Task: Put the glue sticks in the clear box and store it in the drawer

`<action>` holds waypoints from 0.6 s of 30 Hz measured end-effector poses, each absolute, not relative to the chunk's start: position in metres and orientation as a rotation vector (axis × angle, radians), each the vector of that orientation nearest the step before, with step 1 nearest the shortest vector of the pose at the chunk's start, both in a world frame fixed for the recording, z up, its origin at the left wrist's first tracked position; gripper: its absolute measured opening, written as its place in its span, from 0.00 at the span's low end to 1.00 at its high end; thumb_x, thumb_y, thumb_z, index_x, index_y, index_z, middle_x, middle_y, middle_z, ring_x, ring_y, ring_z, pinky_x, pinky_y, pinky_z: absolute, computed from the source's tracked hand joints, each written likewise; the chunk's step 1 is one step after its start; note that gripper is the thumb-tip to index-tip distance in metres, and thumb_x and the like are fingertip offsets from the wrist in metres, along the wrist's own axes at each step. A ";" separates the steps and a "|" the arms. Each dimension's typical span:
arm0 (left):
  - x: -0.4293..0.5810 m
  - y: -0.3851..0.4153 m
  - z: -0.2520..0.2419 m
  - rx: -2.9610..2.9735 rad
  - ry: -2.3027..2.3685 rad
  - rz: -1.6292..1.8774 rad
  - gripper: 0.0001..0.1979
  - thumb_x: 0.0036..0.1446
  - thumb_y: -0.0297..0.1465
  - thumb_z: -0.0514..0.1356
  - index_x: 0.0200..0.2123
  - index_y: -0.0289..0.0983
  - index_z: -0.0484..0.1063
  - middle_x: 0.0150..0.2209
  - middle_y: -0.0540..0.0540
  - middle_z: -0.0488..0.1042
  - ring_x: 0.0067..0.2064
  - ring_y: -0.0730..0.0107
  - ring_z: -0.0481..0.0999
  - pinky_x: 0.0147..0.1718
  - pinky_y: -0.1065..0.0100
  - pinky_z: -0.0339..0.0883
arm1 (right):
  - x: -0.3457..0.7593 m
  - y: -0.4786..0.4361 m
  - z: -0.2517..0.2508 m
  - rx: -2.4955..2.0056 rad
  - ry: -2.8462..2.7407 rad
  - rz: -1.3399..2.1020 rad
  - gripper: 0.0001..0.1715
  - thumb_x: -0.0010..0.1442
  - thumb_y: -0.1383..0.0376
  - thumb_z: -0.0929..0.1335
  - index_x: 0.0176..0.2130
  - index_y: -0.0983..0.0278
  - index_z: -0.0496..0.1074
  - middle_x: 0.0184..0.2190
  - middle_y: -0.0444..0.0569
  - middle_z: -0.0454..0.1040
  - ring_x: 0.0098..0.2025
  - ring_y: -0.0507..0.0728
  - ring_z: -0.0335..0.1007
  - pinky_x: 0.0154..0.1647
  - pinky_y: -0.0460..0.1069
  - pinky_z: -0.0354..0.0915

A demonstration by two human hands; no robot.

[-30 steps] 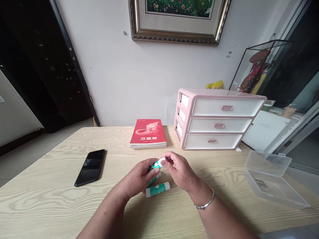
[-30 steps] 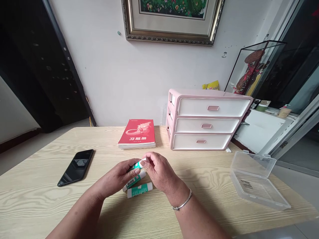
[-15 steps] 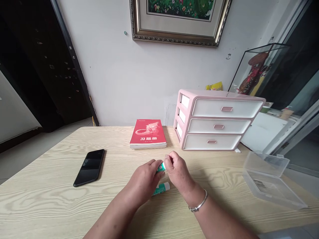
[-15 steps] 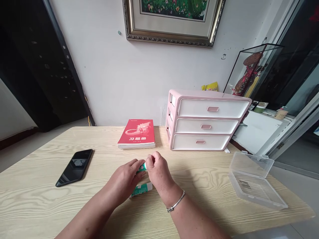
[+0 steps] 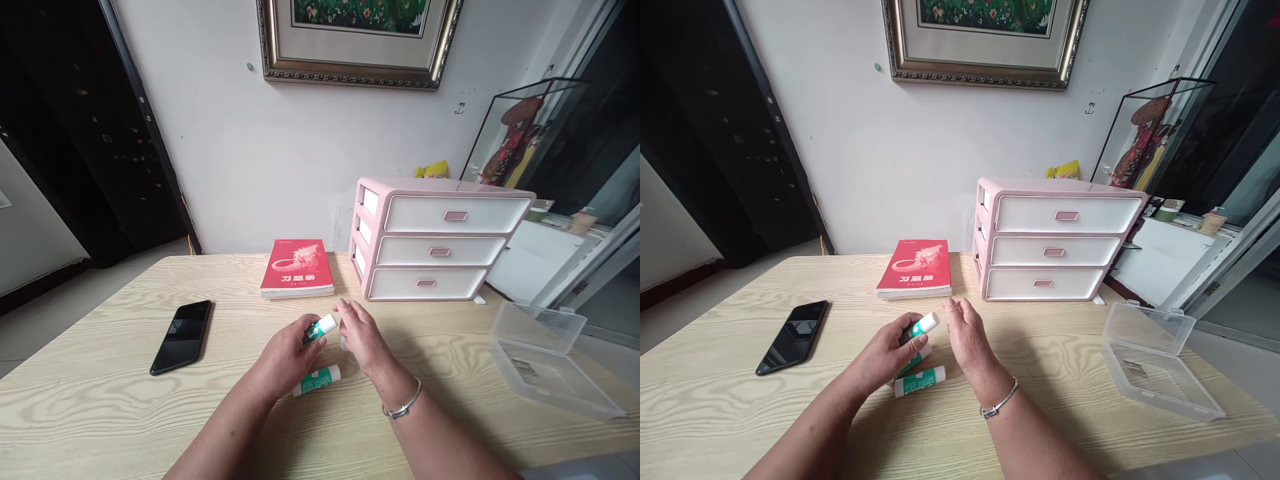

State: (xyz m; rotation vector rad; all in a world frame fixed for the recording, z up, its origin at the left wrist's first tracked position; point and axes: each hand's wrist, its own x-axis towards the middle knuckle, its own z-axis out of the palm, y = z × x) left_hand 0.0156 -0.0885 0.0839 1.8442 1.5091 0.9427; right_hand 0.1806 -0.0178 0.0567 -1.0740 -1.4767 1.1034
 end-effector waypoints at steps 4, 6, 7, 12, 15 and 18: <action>0.004 -0.085 0.084 1.421 1.371 1.158 0.22 0.59 0.51 0.55 0.33 0.36 0.69 0.24 0.53 0.64 0.25 0.74 0.60 0.25 0.72 0.54 | 0.189 -0.012 0.062 -1.113 -1.498 0.903 0.23 0.64 0.46 0.62 0.37 0.62 0.71 0.19 0.38 0.56 0.23 0.52 0.54 0.25 0.46 0.54; 0.001 -0.084 0.083 1.294 1.418 1.243 0.24 0.58 0.53 0.56 0.27 0.36 0.67 0.22 0.54 0.62 0.23 0.76 0.57 0.23 0.72 0.51 | 0.191 -0.011 0.064 -1.126 -1.503 0.871 0.22 0.64 0.48 0.62 0.35 0.63 0.71 0.19 0.39 0.57 0.23 0.52 0.54 0.25 0.47 0.54; 0.000 -0.083 0.081 1.241 1.441 1.279 0.24 0.57 0.53 0.57 0.25 0.36 0.65 0.21 0.54 0.61 0.22 0.77 0.56 0.22 0.72 0.50 | 0.191 -0.010 0.064 -1.130 -1.507 0.859 0.22 0.64 0.49 0.61 0.35 0.63 0.72 0.19 0.39 0.57 0.23 0.52 0.54 0.25 0.47 0.53; -0.006 -0.076 0.074 1.042 1.408 1.430 0.23 0.56 0.49 0.56 0.21 0.37 0.63 0.17 0.54 0.58 0.20 0.77 0.53 0.19 0.73 0.47 | 0.196 -0.005 0.061 -1.162 -1.517 0.765 0.20 0.64 0.50 0.62 0.35 0.62 0.71 0.19 0.39 0.58 0.24 0.52 0.56 0.26 0.47 0.53; -0.010 -0.073 0.071 0.963 1.379 1.489 0.21 0.56 0.47 0.55 0.20 0.37 0.63 0.17 0.54 0.58 0.19 0.76 0.53 0.18 0.72 0.46 | 0.200 -0.001 0.061 -1.189 -1.516 0.748 0.20 0.63 0.50 0.62 0.34 0.62 0.72 0.19 0.39 0.60 0.24 0.52 0.57 0.27 0.47 0.54; -0.012 -0.072 0.069 0.983 1.371 1.500 0.20 0.56 0.45 0.55 0.19 0.37 0.62 0.17 0.54 0.58 0.19 0.76 0.53 0.18 0.72 0.47 | 0.203 0.001 0.063 -1.229 -1.529 0.755 0.20 0.63 0.50 0.62 0.34 0.62 0.72 0.18 0.39 0.60 0.23 0.53 0.57 0.26 0.47 0.54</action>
